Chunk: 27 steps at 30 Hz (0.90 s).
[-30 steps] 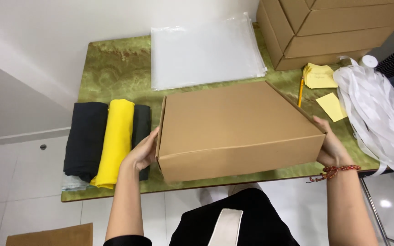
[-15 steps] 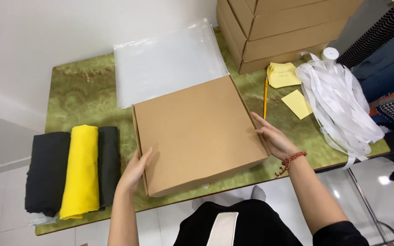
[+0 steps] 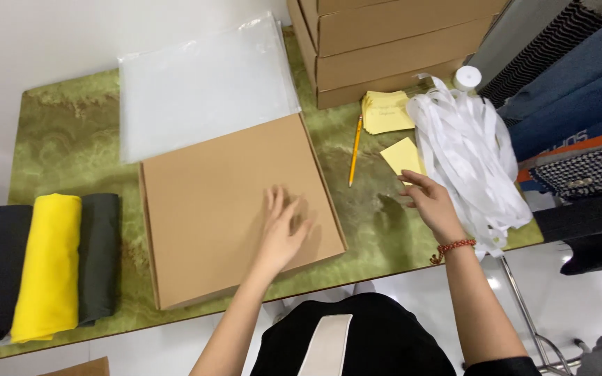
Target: The person folds a black garment on a table, places it inside a clear plastic bag, and then puts the bagged item into a cardboard box. The person closes the box and ties it with a white ribbon, creating a bow on top.
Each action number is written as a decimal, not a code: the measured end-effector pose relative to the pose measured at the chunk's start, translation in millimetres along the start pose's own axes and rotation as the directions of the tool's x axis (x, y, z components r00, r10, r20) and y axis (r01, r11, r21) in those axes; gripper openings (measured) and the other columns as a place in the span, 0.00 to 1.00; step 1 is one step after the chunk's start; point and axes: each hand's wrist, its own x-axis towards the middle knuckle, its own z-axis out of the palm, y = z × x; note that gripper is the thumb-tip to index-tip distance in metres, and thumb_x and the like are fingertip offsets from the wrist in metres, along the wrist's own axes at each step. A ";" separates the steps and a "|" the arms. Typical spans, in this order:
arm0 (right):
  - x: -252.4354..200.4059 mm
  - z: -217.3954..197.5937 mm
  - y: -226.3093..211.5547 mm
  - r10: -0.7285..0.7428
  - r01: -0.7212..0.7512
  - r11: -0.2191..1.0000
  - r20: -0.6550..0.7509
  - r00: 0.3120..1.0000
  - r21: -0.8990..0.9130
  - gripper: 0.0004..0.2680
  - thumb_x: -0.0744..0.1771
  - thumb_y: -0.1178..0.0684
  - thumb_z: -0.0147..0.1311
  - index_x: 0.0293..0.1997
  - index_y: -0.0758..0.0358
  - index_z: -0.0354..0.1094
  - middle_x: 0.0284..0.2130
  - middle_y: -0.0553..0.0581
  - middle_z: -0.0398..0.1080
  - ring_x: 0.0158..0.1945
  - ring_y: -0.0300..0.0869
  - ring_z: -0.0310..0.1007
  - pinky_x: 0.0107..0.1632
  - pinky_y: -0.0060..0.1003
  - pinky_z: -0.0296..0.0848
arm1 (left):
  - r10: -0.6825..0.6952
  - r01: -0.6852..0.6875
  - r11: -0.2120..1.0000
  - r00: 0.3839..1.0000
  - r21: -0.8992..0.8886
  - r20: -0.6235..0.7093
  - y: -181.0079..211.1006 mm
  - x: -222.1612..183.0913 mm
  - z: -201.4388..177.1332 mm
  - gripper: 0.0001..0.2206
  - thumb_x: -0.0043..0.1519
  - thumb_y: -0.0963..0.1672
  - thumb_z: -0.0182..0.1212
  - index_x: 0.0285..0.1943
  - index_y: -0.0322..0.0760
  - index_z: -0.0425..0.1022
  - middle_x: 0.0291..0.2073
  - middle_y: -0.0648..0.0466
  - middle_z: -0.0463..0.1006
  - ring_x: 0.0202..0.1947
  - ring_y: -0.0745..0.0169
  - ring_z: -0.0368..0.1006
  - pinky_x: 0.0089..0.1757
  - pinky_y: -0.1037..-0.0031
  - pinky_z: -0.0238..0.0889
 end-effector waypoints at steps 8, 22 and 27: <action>1.5 -152.6 61.9 -0.241 -0.007 0.738 -0.274 0.931 -0.675 0.12 0.65 0.39 0.69 0.48 0.47 0.83 0.39 0.51 0.77 0.42 0.51 0.73 0.48 0.46 0.73 | 0.142 -0.131 0.989 0.976 -0.073 0.167 100.4 61.8 99.4 0.19 0.69 0.48 0.58 0.68 0.40 0.76 0.75 0.36 0.59 0.79 0.26 0.43 0.69 0.42 0.47; -34.5 -154.4 25.2 -0.362 0.217 0.733 -0.099 0.927 -0.644 0.04 0.67 0.43 0.67 0.38 0.44 0.82 0.46 0.42 0.76 0.58 0.45 0.73 0.58 0.45 0.67 | 0.061 0.143 0.923 0.863 -0.358 0.502 132.8 109.3 225.3 0.19 0.70 0.55 0.55 0.62 0.47 0.81 0.54 0.51 0.85 0.60 0.46 0.78 0.57 0.55 0.72; -61.4 -111.2 -11.1 -0.341 0.352 0.936 0.311 0.887 0.022 0.04 0.66 0.59 0.65 0.41 0.58 0.84 0.41 0.60 0.86 0.48 0.54 0.83 0.57 0.53 0.74 | -0.153 0.522 0.275 0.853 -0.807 0.500 127.6 124.9 233.2 0.30 0.71 0.57 0.59 0.69 0.29 0.74 0.57 0.40 0.82 0.52 0.49 0.81 0.47 0.59 0.78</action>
